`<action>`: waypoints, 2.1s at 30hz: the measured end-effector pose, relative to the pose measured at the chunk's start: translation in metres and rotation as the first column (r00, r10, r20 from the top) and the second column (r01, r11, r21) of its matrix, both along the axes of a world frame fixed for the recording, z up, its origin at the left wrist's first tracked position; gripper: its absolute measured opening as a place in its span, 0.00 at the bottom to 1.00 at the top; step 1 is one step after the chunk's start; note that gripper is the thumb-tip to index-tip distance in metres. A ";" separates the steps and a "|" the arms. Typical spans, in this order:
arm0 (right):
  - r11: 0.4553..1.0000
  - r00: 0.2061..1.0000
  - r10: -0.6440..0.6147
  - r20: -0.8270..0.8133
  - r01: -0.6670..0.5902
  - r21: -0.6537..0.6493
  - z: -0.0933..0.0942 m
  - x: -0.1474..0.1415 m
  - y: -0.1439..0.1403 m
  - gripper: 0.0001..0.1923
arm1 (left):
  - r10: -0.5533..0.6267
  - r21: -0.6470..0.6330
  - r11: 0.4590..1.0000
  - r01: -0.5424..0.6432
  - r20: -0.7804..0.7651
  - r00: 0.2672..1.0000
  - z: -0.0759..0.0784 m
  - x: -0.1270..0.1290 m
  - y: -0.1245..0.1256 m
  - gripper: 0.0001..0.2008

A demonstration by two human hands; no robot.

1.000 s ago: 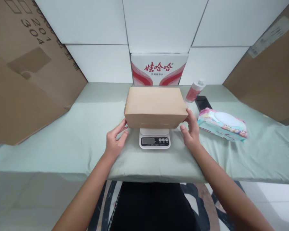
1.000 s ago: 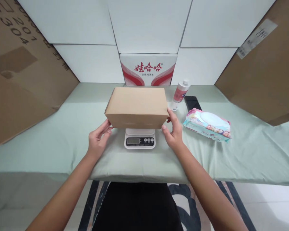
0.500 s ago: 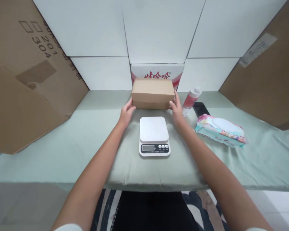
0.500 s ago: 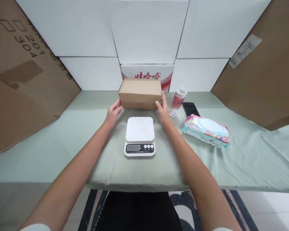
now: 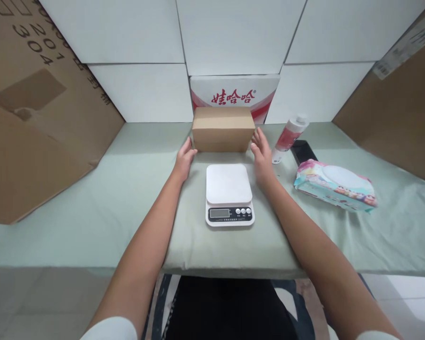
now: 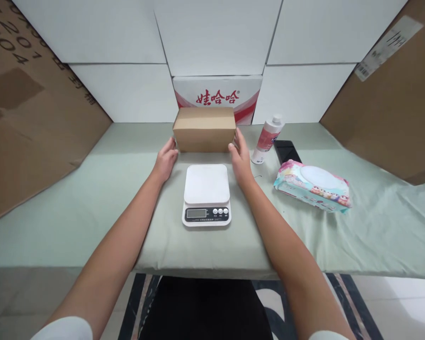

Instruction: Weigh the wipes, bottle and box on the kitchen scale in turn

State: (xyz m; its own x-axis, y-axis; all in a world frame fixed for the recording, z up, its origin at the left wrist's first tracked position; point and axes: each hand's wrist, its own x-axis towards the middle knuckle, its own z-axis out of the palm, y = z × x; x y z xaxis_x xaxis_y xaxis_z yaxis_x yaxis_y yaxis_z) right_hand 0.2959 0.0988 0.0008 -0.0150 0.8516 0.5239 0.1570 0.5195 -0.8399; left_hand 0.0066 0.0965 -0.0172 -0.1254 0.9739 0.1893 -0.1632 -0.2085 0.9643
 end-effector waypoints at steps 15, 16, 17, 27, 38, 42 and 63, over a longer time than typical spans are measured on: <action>0.765 0.766 -0.643 0.021 0.643 -0.026 -0.027 0.061 -0.006 0.43 | 0.178 -0.015 0.984 -0.177 0.109 0.978 0.011 0.000 -0.018 0.39; 0.779 0.779 -0.626 -0.005 0.626 -0.049 -0.031 0.063 -0.002 0.40 | 0.178 -0.018 0.984 -0.177 0.109 0.978 0.011 0.000 -0.017 0.39; 0.792 0.792 -0.610 -0.025 0.607 -0.062 -0.033 0.065 0.001 0.38 | 0.178 -0.021 0.984 -0.177 0.110 0.978 0.011 0.000 -0.017 0.38; 0.831 0.834 -0.552 0.000 0.550 -0.084 -0.031 0.070 0.008 0.33 | 0.166 -0.022 0.986 -0.165 0.082 0.983 0.008 -0.001 -0.013 0.39; 0.960 0.958 0.271 -0.095 -0.276 -0.043 0.039 0.006 -0.076 0.29 | 0.153 -0.014 0.988 -0.152 0.066 0.986 0.007 -0.002 -0.014 0.39; 0.877 0.884 0.467 -0.027 -0.467 -0.113 0.038 -0.014 -0.097 0.31 | 0.152 -0.005 0.988 -0.152 0.067 0.986 0.007 -0.003 -0.014 0.39; 0.976 0.972 0.211 -0.101 -0.215 -0.032 0.025 0.003 -0.074 0.42 | 0.172 -0.013 0.985 -0.171 0.095 0.981 0.009 -0.003 -0.013 0.40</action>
